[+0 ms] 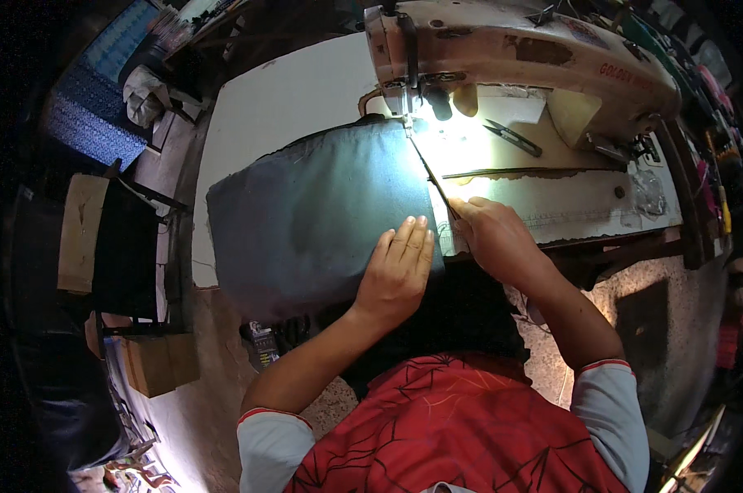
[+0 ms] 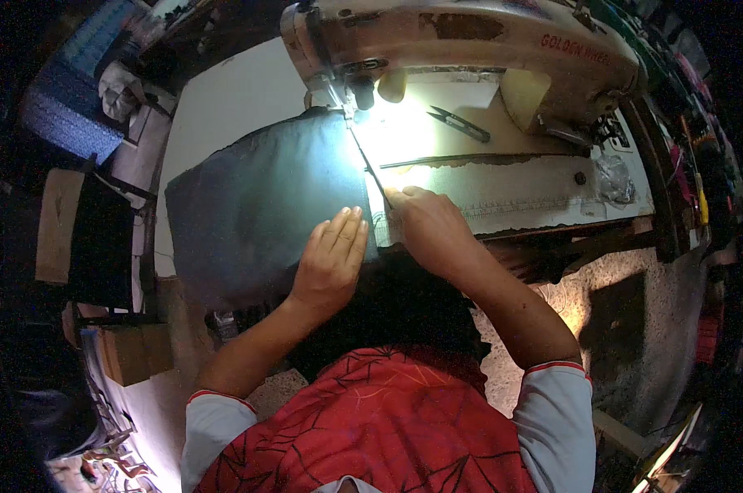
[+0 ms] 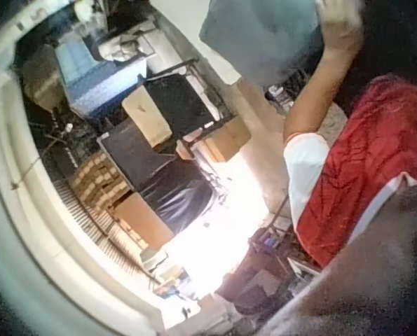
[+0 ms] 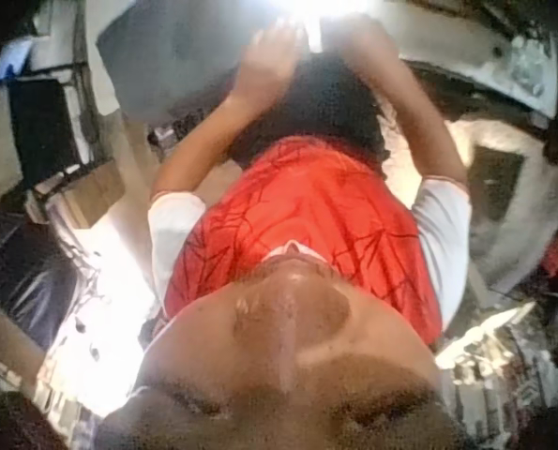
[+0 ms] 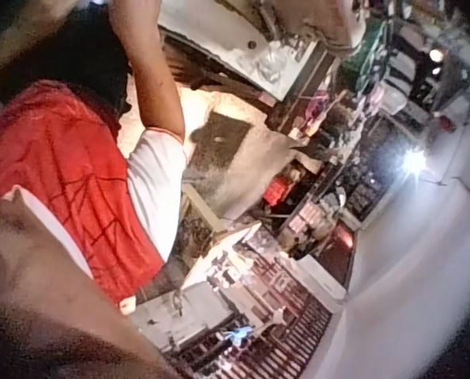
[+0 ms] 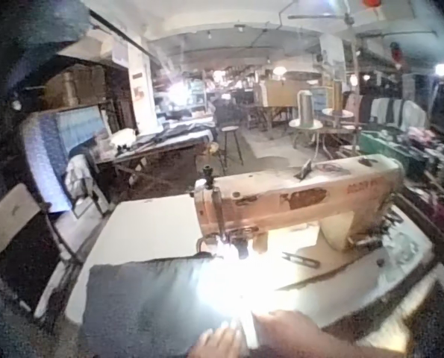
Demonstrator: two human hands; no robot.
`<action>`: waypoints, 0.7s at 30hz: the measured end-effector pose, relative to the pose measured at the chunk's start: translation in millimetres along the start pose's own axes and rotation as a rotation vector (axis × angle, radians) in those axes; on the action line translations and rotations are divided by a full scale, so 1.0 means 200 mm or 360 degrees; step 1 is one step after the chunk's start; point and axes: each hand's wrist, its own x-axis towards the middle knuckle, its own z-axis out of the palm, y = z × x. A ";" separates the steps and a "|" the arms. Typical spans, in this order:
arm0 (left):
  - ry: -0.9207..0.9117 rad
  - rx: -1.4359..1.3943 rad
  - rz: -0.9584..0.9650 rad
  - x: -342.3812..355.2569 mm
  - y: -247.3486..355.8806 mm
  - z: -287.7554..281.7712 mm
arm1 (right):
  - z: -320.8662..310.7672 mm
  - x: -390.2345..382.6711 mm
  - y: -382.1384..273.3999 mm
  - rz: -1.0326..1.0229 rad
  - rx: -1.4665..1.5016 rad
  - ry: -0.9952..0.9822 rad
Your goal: Sewing a zipper onto a piece of grey fabric using an industrial sewing machine.
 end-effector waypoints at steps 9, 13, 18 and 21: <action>0.0047 -0.1649 -0.0571 0.05 -0.16 -0.24 | 0.06 -0.04 -0.05 0.0033 0.0221 0.0216; 0.0015 -0.1076 -0.0251 0.01 -0.07 -0.14 | 0.05 -0.05 -0.11 0.0076 0.0234 0.0172; 0.0050 -0.0807 -0.0246 -0.01 0.00 -0.07 | 0.03 -0.06 -0.17 0.0190 0.0307 0.0123; 0.0048 -0.0746 -0.0230 -0.02 0.01 -0.07 | 0.04 -0.08 -0.19 0.0191 0.0308 0.0136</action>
